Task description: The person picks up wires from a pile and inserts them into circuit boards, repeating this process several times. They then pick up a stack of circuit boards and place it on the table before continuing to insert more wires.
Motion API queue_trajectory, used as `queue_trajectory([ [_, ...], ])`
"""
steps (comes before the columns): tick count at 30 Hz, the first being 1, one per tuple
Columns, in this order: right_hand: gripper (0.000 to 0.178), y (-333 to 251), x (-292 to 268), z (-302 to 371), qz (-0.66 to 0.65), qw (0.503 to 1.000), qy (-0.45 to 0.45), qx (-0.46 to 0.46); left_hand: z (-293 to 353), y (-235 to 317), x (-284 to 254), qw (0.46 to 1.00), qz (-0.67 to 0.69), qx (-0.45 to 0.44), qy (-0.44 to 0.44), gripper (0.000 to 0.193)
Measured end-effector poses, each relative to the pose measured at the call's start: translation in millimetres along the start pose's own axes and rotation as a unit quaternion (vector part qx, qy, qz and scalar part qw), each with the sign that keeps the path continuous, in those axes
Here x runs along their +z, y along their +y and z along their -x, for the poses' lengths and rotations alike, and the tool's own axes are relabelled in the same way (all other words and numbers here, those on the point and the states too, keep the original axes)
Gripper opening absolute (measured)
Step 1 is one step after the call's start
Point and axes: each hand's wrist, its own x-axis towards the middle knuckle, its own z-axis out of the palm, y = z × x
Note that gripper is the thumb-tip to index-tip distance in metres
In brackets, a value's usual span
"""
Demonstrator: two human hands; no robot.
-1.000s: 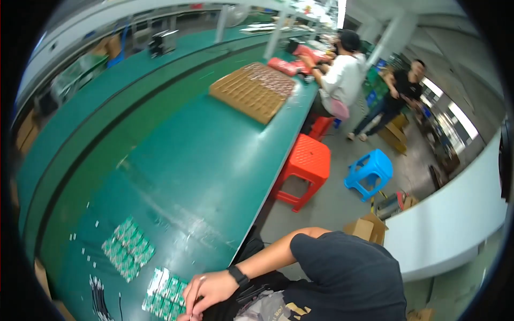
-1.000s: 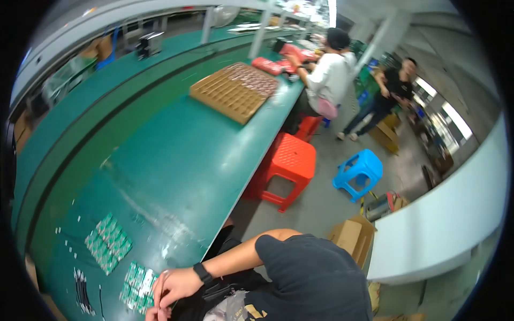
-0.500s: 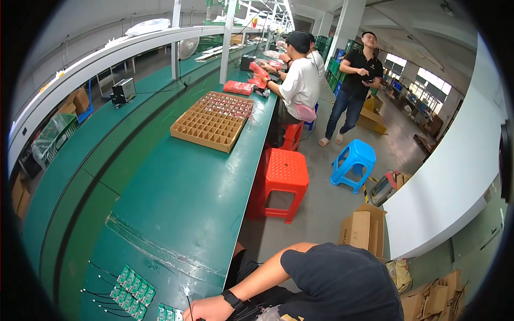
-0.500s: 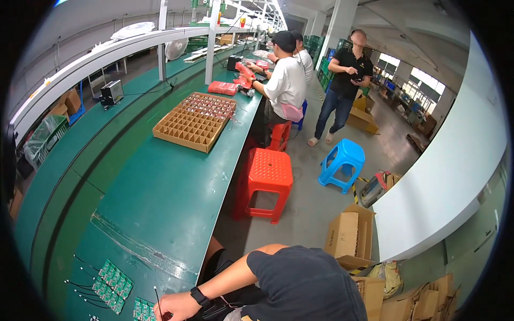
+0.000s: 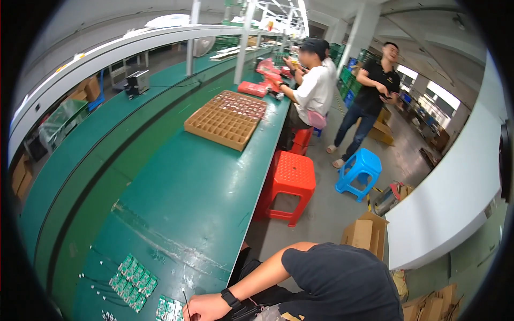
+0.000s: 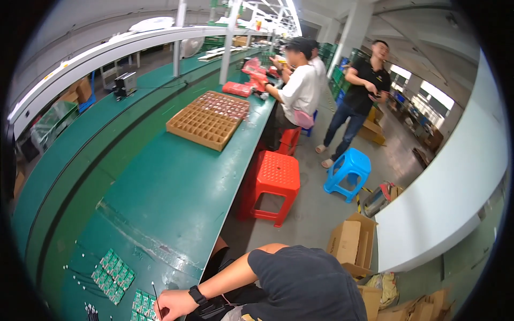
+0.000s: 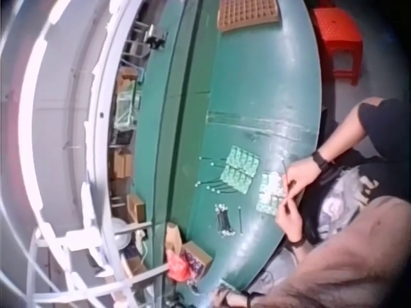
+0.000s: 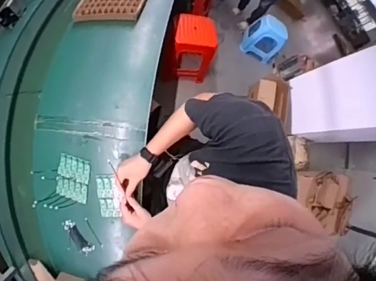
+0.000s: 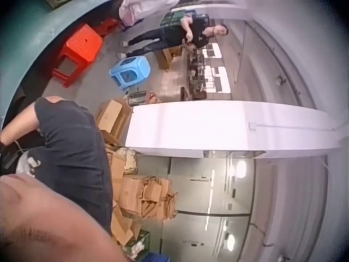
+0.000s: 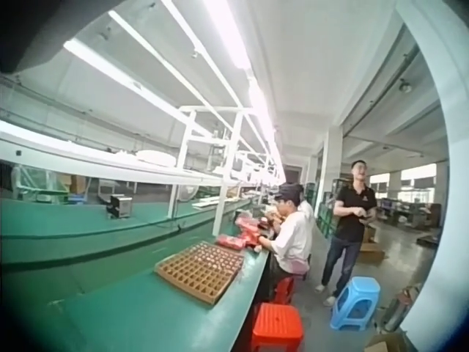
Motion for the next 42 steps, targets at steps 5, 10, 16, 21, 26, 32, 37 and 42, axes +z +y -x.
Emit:
queue_trajectory([
  [5,0.021,-17,-12,7,0.072,0.997,-0.008,-0.04,-4,19,-8,0.999,0.002,0.033,-0.03,0.017],
  [10,0.011,-24,-36,8,0.112,0.992,-0.004,-0.049,-15,3,3,0.988,0.021,0.151,0.02,0.011],
  [16,0.006,-43,-57,-39,0.182,0.982,-0.017,-0.055,3,-26,-24,0.971,-0.194,0.128,0.053,0.042],
  [21,0.007,-54,-51,-76,0.252,0.963,-0.047,-0.081,8,-43,-15,0.959,-0.259,0.115,0.011,0.063],
  [26,0.008,-46,-22,-114,0.322,0.934,-0.091,-0.122,5,-39,-10,0.951,-0.279,0.133,0.02,0.058],
  [32,0.008,-23,-11,-131,0.395,0.897,-0.096,-0.174,4,-44,-9,0.953,-0.267,0.137,0.029,0.057],
  [37,0.008,-28,-8,-131,0.387,0.905,-0.121,-0.132,5,-46,-9,0.956,-0.253,0.141,0.034,0.056],
  [42,0.009,-26,-4,-133,0.415,0.882,-0.112,-0.193,6,-47,-9,0.958,-0.25,0.139,0.033,0.056],
])
